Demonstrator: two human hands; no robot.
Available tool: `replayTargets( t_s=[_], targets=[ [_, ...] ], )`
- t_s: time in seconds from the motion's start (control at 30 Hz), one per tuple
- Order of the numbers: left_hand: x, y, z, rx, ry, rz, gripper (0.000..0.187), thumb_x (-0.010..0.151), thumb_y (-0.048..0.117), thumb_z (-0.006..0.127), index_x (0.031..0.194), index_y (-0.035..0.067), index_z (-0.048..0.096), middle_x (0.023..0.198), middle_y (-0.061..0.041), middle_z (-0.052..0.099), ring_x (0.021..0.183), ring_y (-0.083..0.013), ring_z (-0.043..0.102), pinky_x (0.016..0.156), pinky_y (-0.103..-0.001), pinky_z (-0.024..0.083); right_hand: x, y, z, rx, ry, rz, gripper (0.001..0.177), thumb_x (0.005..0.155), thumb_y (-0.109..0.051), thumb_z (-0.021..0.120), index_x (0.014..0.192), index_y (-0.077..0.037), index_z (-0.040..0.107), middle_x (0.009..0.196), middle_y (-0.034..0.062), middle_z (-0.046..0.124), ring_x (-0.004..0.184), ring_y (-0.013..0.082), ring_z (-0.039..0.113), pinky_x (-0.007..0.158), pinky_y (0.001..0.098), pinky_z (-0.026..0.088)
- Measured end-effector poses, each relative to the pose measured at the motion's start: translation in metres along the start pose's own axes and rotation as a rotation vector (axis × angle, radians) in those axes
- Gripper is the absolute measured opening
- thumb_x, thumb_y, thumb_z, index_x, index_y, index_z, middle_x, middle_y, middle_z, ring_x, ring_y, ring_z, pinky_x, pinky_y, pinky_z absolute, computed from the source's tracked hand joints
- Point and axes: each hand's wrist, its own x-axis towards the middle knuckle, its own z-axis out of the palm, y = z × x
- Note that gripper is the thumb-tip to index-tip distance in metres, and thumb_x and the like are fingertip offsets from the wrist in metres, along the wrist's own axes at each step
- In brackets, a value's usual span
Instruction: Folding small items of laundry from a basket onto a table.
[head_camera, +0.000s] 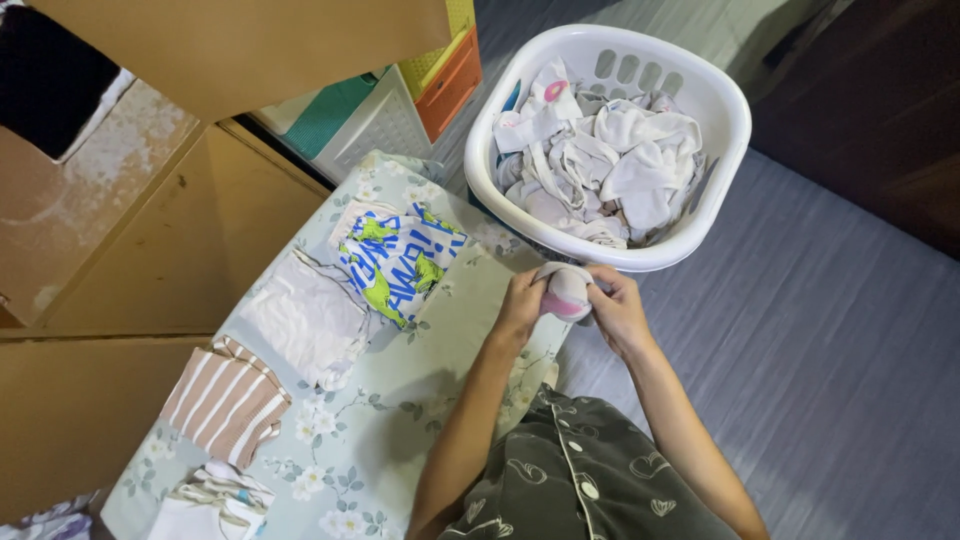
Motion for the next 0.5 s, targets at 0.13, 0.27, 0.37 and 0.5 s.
replayTargets(
  t_s=[0.13, 0.27, 0.37, 0.5],
  targets=[
    [0.000, -0.015, 0.007, -0.447, -0.080, -0.117, 0.029, 0.100, 0.010, 0.057, 0.123, -0.006, 0.067, 0.111, -0.025, 0.071, 0.106, -0.0331, 0.069, 0.094, -0.047, 0.055, 0.025, 0.013, -0.020, -0.111, -0.021, -0.084, 0.020, 0.087, 0.003, 0.064, 0.104, 0.000, 0.074, 0.095, 0.0131, 0.064, 0.086, 0.0199, 0.062, 0.078, 0.0359, 0.057],
    [-0.025, 0.019, 0.008, -0.724, -0.170, -0.076, 0.021, 0.101, 0.011, 0.064, 0.110, -0.006, 0.072, 0.104, -0.021, 0.073, 0.107, -0.0304, 0.070, 0.102, -0.044, 0.053, 0.028, 0.001, -0.020, -0.134, -0.044, -0.085, 0.017, 0.088, -0.005, 0.074, 0.105, -0.003, 0.074, 0.089, 0.0109, 0.067, 0.079, 0.0165, 0.064, 0.072, 0.0324, 0.058],
    [-0.018, 0.007, 0.009, -0.789, -0.208, -0.032, 0.018, 0.103, 0.013, 0.062, 0.106, -0.001, 0.074, 0.104, -0.016, 0.075, 0.107, -0.0258, 0.071, 0.104, -0.041, 0.053, 0.010, -0.021, -0.008, -0.022, -0.093, 0.083, 0.016, 0.091, -0.007, 0.068, 0.106, 0.000, 0.070, 0.071, 0.0141, 0.064, 0.056, 0.0163, 0.062, 0.050, 0.0251, 0.053],
    [-0.028, 0.026, 0.004, -0.684, -0.177, 0.093, 0.019, 0.106, 0.012, 0.056, 0.105, 0.002, 0.072, 0.099, -0.012, 0.076, 0.102, -0.0210, 0.071, 0.102, -0.040, 0.054, -0.006, -0.025, -0.009, 0.331, -0.161, 0.388, 0.016, 0.095, -0.004, 0.062, 0.102, 0.011, 0.063, 0.063, 0.0203, 0.063, 0.046, 0.0197, 0.069, 0.042, 0.0270, 0.060]
  ],
)
